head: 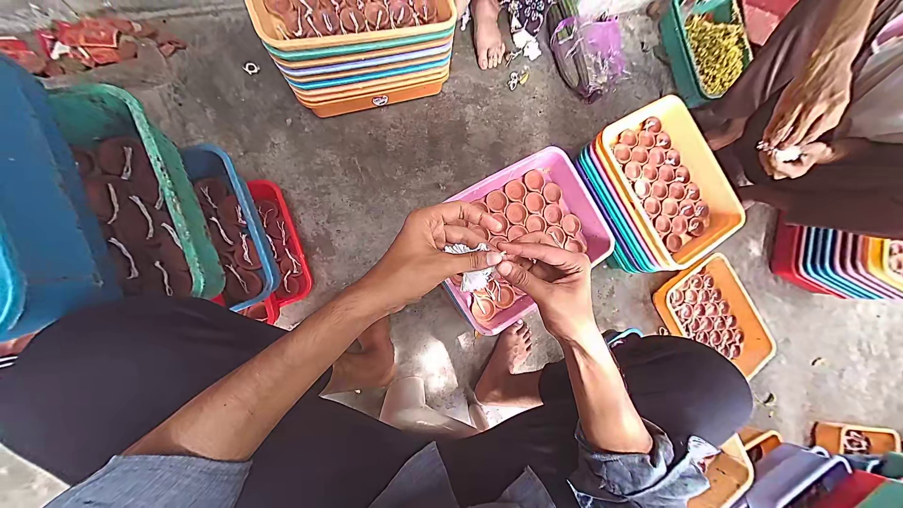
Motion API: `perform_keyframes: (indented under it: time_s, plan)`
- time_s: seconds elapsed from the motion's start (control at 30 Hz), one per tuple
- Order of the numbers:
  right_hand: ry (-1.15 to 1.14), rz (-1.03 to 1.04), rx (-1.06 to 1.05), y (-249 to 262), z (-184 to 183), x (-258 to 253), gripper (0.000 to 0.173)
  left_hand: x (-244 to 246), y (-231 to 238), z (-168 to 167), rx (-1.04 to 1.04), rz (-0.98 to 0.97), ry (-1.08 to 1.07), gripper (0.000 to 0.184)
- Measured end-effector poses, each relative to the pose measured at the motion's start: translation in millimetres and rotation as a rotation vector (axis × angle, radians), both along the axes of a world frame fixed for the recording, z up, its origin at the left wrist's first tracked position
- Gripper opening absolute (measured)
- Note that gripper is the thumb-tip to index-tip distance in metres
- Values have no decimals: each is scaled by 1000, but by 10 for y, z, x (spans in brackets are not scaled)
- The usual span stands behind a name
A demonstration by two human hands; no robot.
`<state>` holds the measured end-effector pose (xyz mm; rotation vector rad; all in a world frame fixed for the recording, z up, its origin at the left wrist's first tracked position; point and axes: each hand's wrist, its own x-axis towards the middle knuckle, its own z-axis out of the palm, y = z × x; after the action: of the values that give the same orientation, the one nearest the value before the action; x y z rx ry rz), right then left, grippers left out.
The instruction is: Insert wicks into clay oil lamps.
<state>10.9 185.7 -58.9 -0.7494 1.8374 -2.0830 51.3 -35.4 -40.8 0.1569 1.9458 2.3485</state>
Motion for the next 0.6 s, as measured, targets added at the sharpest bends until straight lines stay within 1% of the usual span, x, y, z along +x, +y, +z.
perform_keyframes:
  time_s: [0.13, 0.33, 0.6]
  plan:
    - [28, -22, -13, -9, -9, 14, 20, -3, -4, 19, 11, -21, -37, 38]
    - [15, -16, -39, -25, -24, 30, 17, 9, -19, 38, 8, -20, -47, 39]
    - [73, -39, -30, -48, -22, 28, 11, 13, -17, 42, 42, -35, -50, 40]
